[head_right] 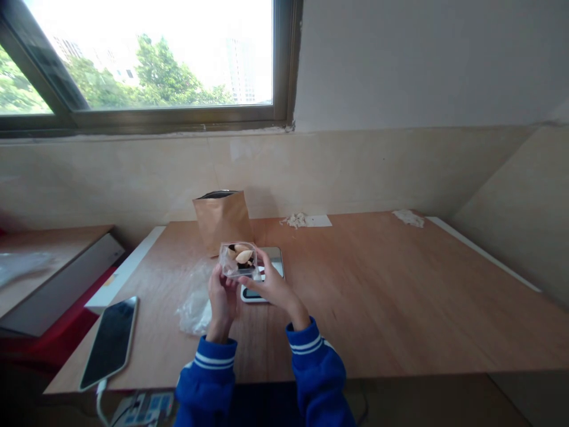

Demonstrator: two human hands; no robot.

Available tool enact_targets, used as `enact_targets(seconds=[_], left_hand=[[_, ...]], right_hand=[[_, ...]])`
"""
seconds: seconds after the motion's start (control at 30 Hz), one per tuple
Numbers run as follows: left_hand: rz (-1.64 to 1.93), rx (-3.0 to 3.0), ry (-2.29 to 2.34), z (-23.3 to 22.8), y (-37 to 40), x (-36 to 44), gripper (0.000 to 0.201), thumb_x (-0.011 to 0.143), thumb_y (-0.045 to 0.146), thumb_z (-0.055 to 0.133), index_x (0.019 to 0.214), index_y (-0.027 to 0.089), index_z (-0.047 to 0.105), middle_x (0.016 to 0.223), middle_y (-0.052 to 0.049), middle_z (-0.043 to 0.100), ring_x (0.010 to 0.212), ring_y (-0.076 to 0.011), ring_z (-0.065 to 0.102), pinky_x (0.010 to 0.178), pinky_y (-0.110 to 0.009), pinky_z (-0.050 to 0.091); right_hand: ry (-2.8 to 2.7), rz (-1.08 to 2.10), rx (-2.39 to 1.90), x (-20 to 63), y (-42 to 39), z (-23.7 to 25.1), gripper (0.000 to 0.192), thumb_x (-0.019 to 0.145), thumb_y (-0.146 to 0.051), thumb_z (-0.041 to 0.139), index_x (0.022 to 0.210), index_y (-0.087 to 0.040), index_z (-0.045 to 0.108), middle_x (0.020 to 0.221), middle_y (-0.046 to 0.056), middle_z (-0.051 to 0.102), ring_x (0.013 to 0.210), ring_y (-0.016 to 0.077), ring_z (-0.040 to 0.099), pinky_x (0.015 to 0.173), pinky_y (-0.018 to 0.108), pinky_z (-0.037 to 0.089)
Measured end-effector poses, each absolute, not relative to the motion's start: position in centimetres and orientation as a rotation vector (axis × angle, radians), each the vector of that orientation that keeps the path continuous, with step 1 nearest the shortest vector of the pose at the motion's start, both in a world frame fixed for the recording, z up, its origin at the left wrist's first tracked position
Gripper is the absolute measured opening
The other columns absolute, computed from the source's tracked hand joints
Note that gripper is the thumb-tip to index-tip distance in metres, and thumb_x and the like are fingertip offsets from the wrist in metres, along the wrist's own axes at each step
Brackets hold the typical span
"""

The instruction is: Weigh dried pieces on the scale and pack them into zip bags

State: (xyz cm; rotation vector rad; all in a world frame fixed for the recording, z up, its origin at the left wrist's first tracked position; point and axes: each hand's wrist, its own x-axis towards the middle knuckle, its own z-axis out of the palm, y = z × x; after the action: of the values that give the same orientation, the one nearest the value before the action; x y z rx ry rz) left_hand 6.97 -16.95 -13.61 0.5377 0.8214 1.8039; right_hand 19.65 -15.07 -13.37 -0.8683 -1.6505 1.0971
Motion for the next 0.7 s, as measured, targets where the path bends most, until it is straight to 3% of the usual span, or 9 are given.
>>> enact_targets(seconds=[0.13, 0.23, 0.4, 0.53, 0.6, 0.7], left_hand=[[1.720, 0.739, 0.916, -14.3, -17.2, 7.5, 0.037, 0.081, 0.053, 0.065, 0.073, 0.021, 0.049, 0.060, 0.006, 0.042, 0.054, -0.0103, 0.039, 0.053, -0.023, 0.034], [1.682, 0.934, 0.956, -14.0, -17.5, 7.7, 0.039, 0.085, 0.056, 0.060, 0.071, 0.021, 0.050, 0.062, 0.003, 0.046, 0.057, -0.0124, 0.043, 0.058, -0.025, 0.038], [1.648, 1.213, 0.974, -13.0, -18.2, 7.4, 0.033, 0.092, 0.051, 0.053, 0.078, 0.021, 0.057, 0.069, 0.000, 0.051, 0.061, -0.0146, 0.046, 0.062, -0.028, 0.040], [1.896, 1.231, 1.255, -13.3, -17.9, 6.6, 0.026, 0.090, 0.046, 0.059, 0.099, 0.021, 0.060, 0.097, -0.006, 0.059, 0.089, -0.0188, 0.055, 0.082, -0.031, 0.044], [1.967, 1.206, 1.365, -13.6, -17.3, 6.0, 0.038, 0.084, 0.045, 0.068, 0.112, 0.021, 0.058, 0.115, -0.008, 0.058, 0.106, -0.0213, 0.054, 0.094, -0.035, 0.042], [1.780, 1.212, 1.200, -13.8, -16.4, 5.2, 0.041, 0.083, 0.047, 0.069, 0.113, 0.021, 0.059, 0.116, -0.008, 0.062, 0.108, -0.0214, 0.058, 0.096, -0.035, 0.043]], right_hand=[[-1.607, 0.986, -0.862, 18.9, -15.6, -12.9, 0.059, 0.089, -0.048, 0.063, 0.142, -0.026, 0.047, 0.146, 0.009, 0.052, 0.135, 0.0229, 0.049, 0.113, 0.042, 0.040], [-1.649, 0.930, -0.907, 19.4, -15.6, -12.2, 0.046, 0.094, -0.048, 0.054, 0.134, -0.025, 0.058, 0.139, 0.008, 0.060, 0.131, 0.0237, 0.054, 0.111, 0.042, 0.042], [-1.661, 0.878, -0.966, 20.8, -15.6, -11.8, 0.040, 0.095, -0.050, 0.052, 0.122, -0.025, 0.067, 0.126, 0.007, 0.069, 0.119, 0.0252, 0.063, 0.101, 0.040, 0.050], [-1.473, 0.824, -1.012, 21.5, -15.3, -12.4, 0.040, 0.095, -0.053, 0.051, 0.107, -0.022, 0.072, 0.112, 0.008, 0.074, 0.106, 0.0256, 0.068, 0.091, 0.037, 0.054], [-1.421, 0.820, -0.994, 21.8, -15.1, -12.6, 0.040, 0.094, -0.054, 0.053, 0.106, -0.021, 0.072, 0.113, 0.009, 0.074, 0.106, 0.0249, 0.068, 0.090, 0.036, 0.054], [-1.373, 0.846, -0.954, 22.0, -14.9, -12.9, 0.040, 0.088, -0.055, 0.061, 0.110, -0.022, 0.065, 0.113, 0.009, 0.072, 0.102, 0.0234, 0.069, 0.085, 0.033, 0.056]])
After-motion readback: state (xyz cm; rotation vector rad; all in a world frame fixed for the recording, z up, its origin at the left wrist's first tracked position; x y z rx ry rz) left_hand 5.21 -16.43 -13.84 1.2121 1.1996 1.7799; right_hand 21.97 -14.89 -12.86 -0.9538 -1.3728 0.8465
